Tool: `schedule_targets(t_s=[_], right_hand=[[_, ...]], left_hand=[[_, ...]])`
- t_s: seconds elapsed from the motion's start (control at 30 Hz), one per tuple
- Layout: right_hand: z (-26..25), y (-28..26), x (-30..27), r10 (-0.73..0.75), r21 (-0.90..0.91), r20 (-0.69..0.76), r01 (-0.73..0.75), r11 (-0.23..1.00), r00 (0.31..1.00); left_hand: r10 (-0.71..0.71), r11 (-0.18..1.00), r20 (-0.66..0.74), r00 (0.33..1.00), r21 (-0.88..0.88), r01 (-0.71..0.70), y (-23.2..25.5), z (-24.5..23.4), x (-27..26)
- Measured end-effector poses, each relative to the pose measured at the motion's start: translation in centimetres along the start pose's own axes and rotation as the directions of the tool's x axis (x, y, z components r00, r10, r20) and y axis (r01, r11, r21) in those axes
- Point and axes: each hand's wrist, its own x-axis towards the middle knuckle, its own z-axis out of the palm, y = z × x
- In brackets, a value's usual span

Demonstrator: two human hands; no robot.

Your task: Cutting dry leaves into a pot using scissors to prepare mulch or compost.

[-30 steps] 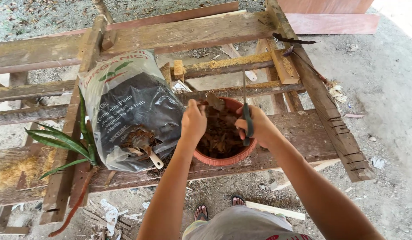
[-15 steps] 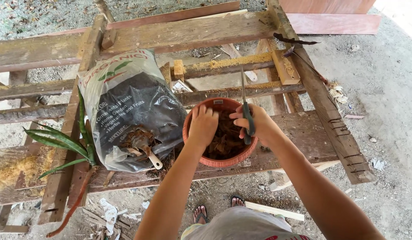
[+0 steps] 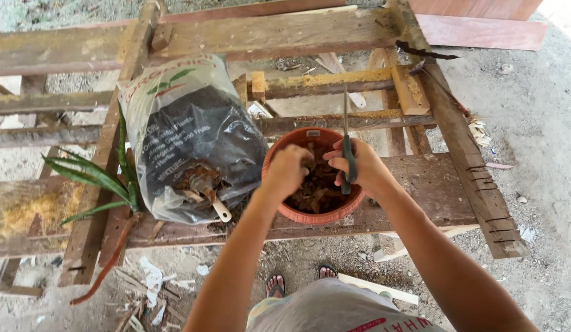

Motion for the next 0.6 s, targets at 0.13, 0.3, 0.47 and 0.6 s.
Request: schedule_targets(t_s=[0.13,0.3,0.47,0.6], right_hand=[[0.7,-0.4,-0.7,-0.006,-0.033,0.009,0.006,0.999,1.000],[2.7,-1.0,-1.3,-0.049,0.020,0.082,0.048,0.999,0.995],[4.8,-2.2,-2.6,-0.085,0.053,0.131,0.078,0.996,0.988],[6.5,-2.5,-3.0,-0.085,0.032,0.172,0.080,0.996,0.981]], left_hand=[[-0.037,0.979,-0.195,0.980,-0.205,-0.004,-0.5,-6.6,-5.9],[-0.122,0.978,-0.373,0.920,0.110,0.175,-8.3,-4.3,-9.5],[-0.320,0.908,-0.519,0.792,0.072,0.413,-13.2,-2.8,-12.5],[-0.293,0.923,-0.600,0.744,0.026,0.384,-16.7,-3.3,-10.5]])
